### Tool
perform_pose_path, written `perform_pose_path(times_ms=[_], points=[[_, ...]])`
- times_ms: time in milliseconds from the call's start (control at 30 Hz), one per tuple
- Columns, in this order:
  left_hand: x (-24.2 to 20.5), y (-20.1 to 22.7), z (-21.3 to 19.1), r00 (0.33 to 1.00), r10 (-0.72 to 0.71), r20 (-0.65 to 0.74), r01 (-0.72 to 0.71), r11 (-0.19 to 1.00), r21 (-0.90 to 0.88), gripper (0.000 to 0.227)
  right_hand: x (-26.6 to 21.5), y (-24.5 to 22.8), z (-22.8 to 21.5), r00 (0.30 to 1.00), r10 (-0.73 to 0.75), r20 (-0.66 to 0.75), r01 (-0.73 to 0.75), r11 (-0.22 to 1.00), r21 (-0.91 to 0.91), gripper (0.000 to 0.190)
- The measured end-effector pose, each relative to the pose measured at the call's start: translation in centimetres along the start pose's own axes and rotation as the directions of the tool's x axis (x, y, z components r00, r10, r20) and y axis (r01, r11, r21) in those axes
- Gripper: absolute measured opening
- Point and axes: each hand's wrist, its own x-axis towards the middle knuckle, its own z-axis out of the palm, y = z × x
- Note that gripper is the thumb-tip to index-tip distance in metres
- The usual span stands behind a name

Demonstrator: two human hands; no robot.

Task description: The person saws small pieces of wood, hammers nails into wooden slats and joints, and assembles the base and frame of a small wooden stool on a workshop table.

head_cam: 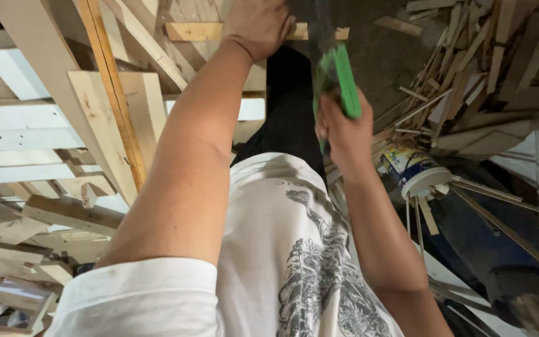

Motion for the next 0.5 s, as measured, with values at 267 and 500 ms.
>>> perform_pose_path(times_ms=[267,500], points=[[0.0,0.3,0.6,0.999,0.032,0.037,-0.037,0.991,0.131,0.042,5.2,1.5,2.1,0.993,-0.113,0.018,0.113,0.993,0.029,0.013],[-0.2,0.5,-0.2,0.951,0.19,-0.244,-0.078,0.91,0.406,0.038,-2.0,-1.4,0.2,0.996,-0.036,0.083,0.046,0.992,-0.114,0.01]])
